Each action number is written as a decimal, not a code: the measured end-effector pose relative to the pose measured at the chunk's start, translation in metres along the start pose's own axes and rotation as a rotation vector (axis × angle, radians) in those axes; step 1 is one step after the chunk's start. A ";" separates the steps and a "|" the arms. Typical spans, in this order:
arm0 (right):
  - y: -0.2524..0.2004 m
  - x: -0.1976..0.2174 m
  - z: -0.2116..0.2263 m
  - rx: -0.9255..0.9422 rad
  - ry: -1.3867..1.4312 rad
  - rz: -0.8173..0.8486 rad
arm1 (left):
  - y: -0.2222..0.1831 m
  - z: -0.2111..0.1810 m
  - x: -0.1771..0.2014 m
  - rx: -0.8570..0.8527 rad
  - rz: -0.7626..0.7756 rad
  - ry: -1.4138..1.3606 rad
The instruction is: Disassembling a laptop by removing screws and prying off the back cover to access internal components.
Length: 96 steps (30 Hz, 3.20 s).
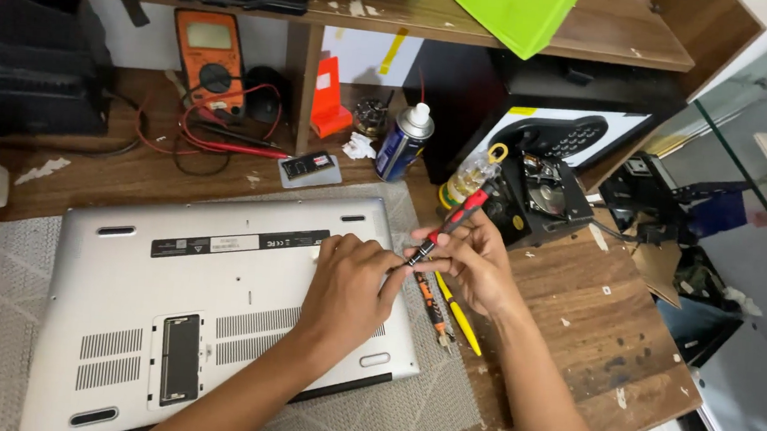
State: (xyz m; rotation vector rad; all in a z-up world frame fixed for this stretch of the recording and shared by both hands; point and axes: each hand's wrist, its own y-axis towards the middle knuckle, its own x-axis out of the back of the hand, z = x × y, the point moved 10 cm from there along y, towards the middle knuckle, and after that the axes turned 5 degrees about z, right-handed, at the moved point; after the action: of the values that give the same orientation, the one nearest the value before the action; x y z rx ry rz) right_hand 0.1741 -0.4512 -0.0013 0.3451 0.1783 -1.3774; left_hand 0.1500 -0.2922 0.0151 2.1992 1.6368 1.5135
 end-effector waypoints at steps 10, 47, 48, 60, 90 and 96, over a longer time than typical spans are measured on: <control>0.003 0.018 -0.005 0.106 0.053 -0.067 | -0.001 0.013 -0.001 0.013 0.011 -0.051; -0.007 0.030 0.014 -0.030 -1.248 -0.017 | -0.025 -0.094 -0.068 -0.443 1.094 0.051; -0.008 0.030 0.011 -0.058 -1.260 -0.016 | -0.026 -0.095 -0.069 -0.443 1.108 0.030; -0.008 0.046 0.001 -0.158 -1.349 -0.034 | -0.028 -0.095 -0.078 -0.462 1.097 0.007; -0.014 0.046 -0.002 -0.275 -1.370 -0.049 | -0.009 -0.068 -0.064 -0.337 1.074 0.015; -0.010 0.017 0.029 -0.223 -1.375 -0.033 | -0.007 -0.065 -0.064 -0.348 0.954 -0.123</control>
State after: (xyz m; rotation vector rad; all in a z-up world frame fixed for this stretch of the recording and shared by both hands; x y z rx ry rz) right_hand 0.1656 -0.4785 0.0188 -0.8152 -0.7947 -1.3417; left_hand 0.1012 -0.3686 0.0032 2.8874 0.1786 1.5425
